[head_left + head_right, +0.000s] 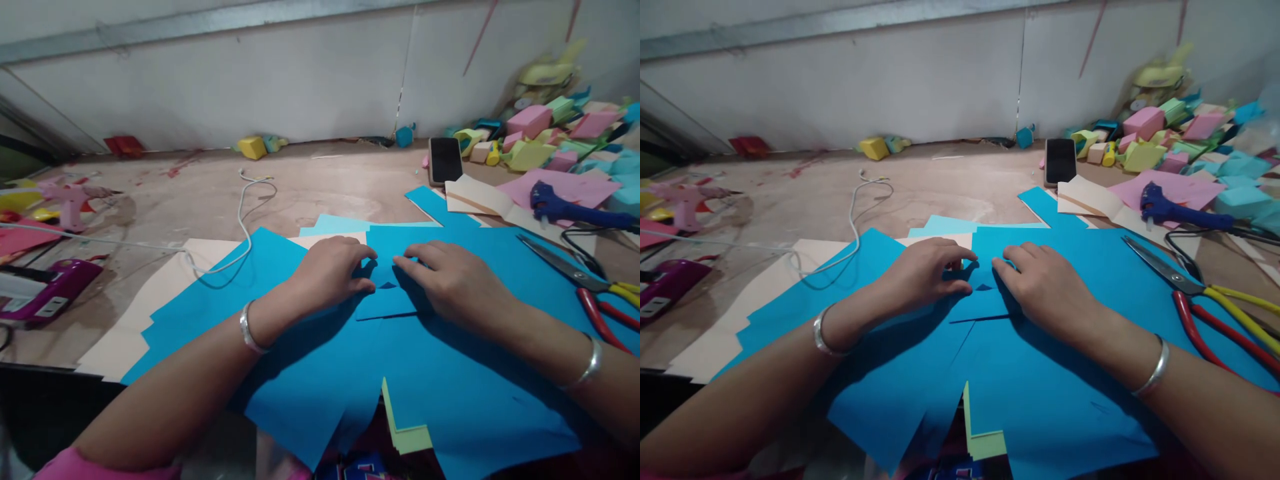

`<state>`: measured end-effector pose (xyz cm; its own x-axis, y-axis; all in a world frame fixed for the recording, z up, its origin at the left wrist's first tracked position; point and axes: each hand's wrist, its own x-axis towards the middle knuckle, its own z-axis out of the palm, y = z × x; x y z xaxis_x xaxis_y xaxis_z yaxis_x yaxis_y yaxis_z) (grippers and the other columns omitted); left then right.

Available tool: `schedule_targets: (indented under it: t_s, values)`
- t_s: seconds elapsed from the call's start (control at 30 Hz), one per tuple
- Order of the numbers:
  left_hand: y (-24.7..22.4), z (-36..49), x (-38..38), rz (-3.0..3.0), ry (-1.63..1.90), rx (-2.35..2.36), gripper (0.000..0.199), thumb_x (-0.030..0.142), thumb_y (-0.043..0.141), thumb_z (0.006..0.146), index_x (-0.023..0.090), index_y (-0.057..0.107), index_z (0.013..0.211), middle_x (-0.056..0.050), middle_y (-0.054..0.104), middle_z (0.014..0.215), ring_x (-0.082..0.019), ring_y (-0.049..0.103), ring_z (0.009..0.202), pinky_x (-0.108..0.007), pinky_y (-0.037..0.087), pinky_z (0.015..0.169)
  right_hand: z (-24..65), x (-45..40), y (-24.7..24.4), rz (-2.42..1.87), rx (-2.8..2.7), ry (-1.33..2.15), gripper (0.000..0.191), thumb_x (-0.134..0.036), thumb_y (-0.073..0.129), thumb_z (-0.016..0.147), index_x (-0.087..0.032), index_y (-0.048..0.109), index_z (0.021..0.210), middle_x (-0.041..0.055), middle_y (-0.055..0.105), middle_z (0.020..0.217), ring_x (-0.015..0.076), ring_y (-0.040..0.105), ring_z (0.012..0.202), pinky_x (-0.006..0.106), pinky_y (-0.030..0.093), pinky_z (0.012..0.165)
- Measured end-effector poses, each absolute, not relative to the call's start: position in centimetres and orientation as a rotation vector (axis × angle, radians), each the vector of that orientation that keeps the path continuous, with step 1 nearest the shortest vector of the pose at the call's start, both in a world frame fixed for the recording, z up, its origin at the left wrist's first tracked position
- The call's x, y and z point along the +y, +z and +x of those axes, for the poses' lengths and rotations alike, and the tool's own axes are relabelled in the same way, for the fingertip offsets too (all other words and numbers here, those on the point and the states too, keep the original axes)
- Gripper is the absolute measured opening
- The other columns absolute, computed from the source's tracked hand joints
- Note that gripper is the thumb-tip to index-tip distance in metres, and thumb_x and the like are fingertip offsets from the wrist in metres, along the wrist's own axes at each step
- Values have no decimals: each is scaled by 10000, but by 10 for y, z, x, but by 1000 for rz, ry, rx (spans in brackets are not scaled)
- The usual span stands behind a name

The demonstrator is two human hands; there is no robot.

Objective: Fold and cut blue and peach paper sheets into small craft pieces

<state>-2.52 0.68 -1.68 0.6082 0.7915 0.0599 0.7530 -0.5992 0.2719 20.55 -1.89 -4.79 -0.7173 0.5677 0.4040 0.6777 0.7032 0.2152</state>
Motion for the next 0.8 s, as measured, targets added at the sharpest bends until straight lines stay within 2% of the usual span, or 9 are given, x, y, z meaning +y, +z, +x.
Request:
schedule_targets:
  t_s: [0.1, 0.17, 0.27, 0.33, 0.43, 0.53, 0.6, 0.67, 0.8]
  values:
    - [-16, -26, 8, 2366, 455, 1343, 165, 217, 715, 784, 164, 701, 939, -1, 624, 730, -147, 554, 676, -274, 402, 611, 206, -19, -39, -1073, -2423, -471, 346, -149, 391, 982, -66, 636, 1211, 205, 651, 1063, 306, 582, 958, 413, 453, 760]
    - [-14, -26, 9, 2054, 688, 1364, 60, 211, 656, 801, 153, 652, 814, 14, 595, 692, -125, 536, 637, -259, 417, 584, 207, -20, -32, -1172, -2282, -336, 293, -236, 439, 986, -97, 648, 1137, 171, 649, 958, 290, 589, 920, 411, 463, 770]
    - [-13, -24, 10, 1473, 899, 1211, 132, 235, 678, 780, 147, 619, 859, -1, 637, 753, -124, 592, 656, -271, 501, 601, 209, -19, -27, -1305, -2054, 87, 237, -375, 522, 958, -166, 631, 980, 114, 644, 881, 246, 611, 824, 374, 488, 701]
    - [-14, -20, 7, 1200, 879, 1071, 204, 207, 711, 753, 141, 641, 933, -38, 690, 837, -147, 652, 717, -309, 560, 664, 208, -17, -29, -1337, -1906, 440, 297, -463, 555, 930, -183, 617, 1011, 113, 667, 966, 241, 637, 848, 357, 513, 670]
    - [-18, -12, -3, 1001, 768, 940, 290, 190, 767, 723, 133, 680, 994, -88, 731, 938, -182, 696, 817, -340, 594, 756, 203, -13, -36, -1296, -1724, 839, 457, -536, 593, 885, -182, 585, 1175, 138, 672, 1112, 262, 656, 950, 374, 548, 702]
    - [-21, -8, -12, 985, 614, 843, 381, 234, 829, 690, 140, 690, 1032, -90, 737, 922, -196, 702, 837, -358, 594, 792, 198, -12, -38, -1238, -1655, 1063, 415, -504, 620, 866, -176, 616, 1118, 95, 703, 964, 232, 663, 833, 356, 543, 662]
    - [-21, -10, -11, 1079, 488, 784, 388, 242, 858, 657, 137, 697, 994, -90, 731, 893, -198, 696, 821, -352, 584, 781, 199, -11, -36, -1226, -1702, 1117, 290, -459, 621, 866, -183, 650, 952, 54, 697, 838, 204, 642, 734, 329, 520, 613]
    - [-20, -16, -5, 1192, 476, 785, 380, 266, 854, 661, 140, 695, 982, -98, 722, 922, -200, 688, 834, -339, 568, 765, 205, -8, -34, -1267, -1834, 1010, 220, -404, 610, 873, -193, 648, 826, 35, 682, 776, 191, 615, 695, 318, 490, 597]
    - [-16, -29, 16, 1359, 1004, 1044, 468, 426, 724, 792, 172, 626, 1173, -142, 650, 1209, -246, 645, 1069, -369, 545, 839, 220, 2, -33, -1254, -2187, 578, 129, -279, 579, 890, -202, 660, 828, 39, 694, 833, 198, 619, 760, 324, 461, 668]
